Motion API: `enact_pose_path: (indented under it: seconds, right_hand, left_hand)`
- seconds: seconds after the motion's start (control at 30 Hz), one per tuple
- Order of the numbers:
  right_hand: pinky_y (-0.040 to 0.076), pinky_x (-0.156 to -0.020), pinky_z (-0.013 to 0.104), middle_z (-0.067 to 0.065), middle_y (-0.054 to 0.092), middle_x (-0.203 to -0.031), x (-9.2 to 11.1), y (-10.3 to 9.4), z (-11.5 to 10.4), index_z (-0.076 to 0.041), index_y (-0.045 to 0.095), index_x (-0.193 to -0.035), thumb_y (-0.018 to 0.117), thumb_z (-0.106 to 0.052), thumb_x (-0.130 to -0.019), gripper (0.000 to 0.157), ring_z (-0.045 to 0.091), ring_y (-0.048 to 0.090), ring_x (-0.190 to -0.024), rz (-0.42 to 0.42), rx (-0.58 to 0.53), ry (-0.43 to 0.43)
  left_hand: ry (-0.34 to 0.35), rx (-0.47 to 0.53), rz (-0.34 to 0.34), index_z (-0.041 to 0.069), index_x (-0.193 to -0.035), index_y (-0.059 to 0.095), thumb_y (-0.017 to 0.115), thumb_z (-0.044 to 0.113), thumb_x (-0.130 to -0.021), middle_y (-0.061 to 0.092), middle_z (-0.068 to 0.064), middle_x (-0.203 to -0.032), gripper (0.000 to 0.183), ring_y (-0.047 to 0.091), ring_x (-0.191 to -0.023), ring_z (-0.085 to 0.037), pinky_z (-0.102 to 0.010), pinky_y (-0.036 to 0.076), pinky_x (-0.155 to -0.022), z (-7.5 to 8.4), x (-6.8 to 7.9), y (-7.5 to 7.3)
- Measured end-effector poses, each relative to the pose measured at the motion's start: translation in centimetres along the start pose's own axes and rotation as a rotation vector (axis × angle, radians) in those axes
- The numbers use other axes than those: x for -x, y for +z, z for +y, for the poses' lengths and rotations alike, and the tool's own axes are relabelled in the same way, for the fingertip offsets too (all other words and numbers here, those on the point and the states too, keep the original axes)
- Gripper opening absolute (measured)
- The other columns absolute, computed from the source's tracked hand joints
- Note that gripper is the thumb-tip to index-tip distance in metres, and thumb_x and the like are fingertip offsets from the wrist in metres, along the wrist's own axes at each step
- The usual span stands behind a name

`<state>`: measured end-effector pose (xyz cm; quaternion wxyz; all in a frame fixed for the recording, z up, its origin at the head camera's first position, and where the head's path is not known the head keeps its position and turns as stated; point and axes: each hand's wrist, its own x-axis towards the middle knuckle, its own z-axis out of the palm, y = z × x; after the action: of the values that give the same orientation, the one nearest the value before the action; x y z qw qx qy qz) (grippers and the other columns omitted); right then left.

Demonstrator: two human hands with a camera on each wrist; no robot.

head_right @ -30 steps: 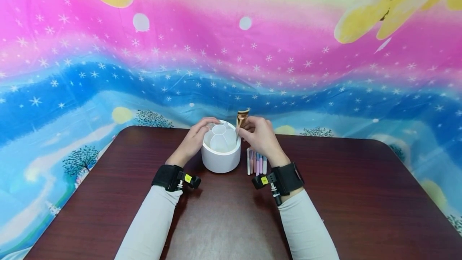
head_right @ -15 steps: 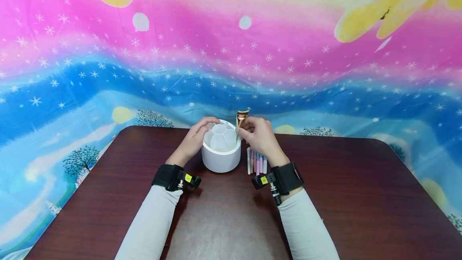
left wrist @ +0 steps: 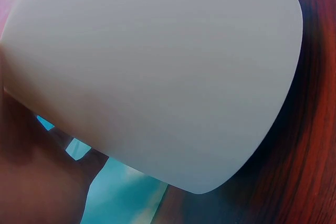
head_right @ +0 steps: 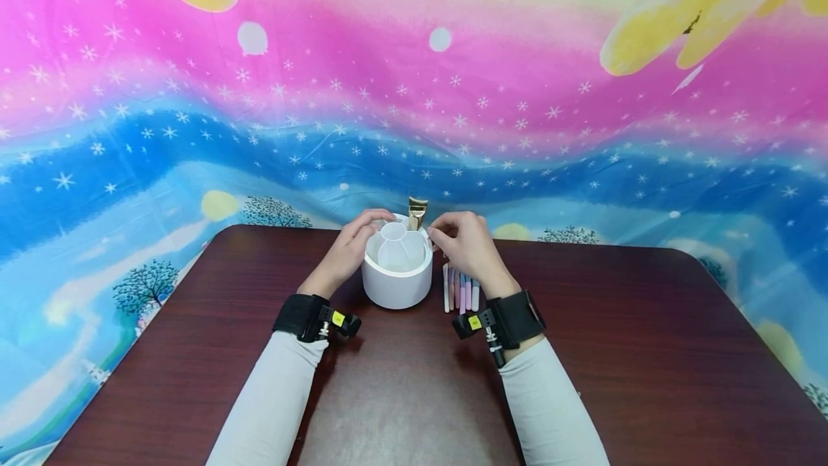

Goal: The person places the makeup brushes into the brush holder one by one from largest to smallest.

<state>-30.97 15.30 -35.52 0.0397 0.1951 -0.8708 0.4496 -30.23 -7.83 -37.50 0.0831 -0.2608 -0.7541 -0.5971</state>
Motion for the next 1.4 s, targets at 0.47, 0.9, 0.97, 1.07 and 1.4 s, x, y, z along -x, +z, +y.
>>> enact_pose_path:
  seconds: [0.47, 0.9, 0.97, 1.07, 1.4]
  right_hand:
    - [0.051, -0.055, 0.035, 0.009, 0.067, -0.075, 0.2, -1.0, -0.2, -0.011, 0.069, -0.095, 0.06, -0.02, -0.092, 0.013, 0.017, 0.058, -0.059, 0.022, 0.104, -0.042]
    - [0.052, -0.058, 0.037, 0.001, 0.067, -0.078, 0.7, -3.6, 0.0, -0.016, 0.069, -0.094, 0.059, -0.024, -0.093, 0.013, 0.018, 0.062, -0.067, 0.033, 0.095, -0.029]
    - [0.052, -0.06, 0.037, 0.002, 0.067, -0.079, 0.8, -4.0, 0.2, -0.014, 0.069, -0.095, 0.059, -0.024, -0.093, 0.014, 0.022, 0.063, -0.069, 0.019, 0.088, -0.019]
    - [0.052, -0.061, 0.038, 0.003, 0.067, -0.08, 0.8, -4.4, 0.3, -0.013, 0.069, -0.096, 0.059, -0.024, -0.093, 0.015, 0.021, 0.063, -0.069, 0.006, 0.098, -0.005]
    - [0.05, -0.066, 0.039, 0.002, 0.067, -0.085, 1.3, -5.4, 1.5, -0.01, 0.068, -0.097, 0.059, -0.022, -0.092, 0.015, 0.014, 0.061, -0.07, -0.112, 0.262, -0.003]
  left_hand:
    - [-0.017, -0.013, 0.004, -0.002, -0.118, 0.056, 0.032, -0.002, -0.095, 0.047, -0.012, -0.131, 0.033, 0.036, -0.125, -0.021, -0.05, 0.028, -0.103, 0.0, 0.0, 0.0]
    - [-0.03, -0.017, 0.005, -0.001, -0.119, 0.056, 0.033, -0.001, -0.096, 0.048, -0.009, -0.131, 0.033, 0.036, -0.125, -0.021, -0.049, 0.029, -0.103, 0.1, 0.1, 0.0]
    - [-0.029, -0.016, 0.005, -0.001, -0.119, 0.056, 0.032, -0.001, -0.096, 0.048, -0.009, -0.131, 0.033, 0.036, -0.125, -0.021, -0.048, 0.028, -0.103, 0.1, 0.0, 0.0]
    - [-0.027, -0.018, 0.007, -0.001, -0.119, 0.056, 0.032, -0.002, -0.096, 0.047, -0.009, -0.131, 0.033, 0.036, -0.125, -0.02, -0.049, 0.028, -0.103, 0.2, 0.0, 0.0]
    - [-0.028, -0.011, 0.006, -0.002, -0.119, 0.055, 0.032, -0.001, -0.096, 0.046, -0.016, -0.132, 0.033, 0.036, -0.125, -0.022, -0.051, 0.028, -0.103, 0.2, 0.1, 0.2]
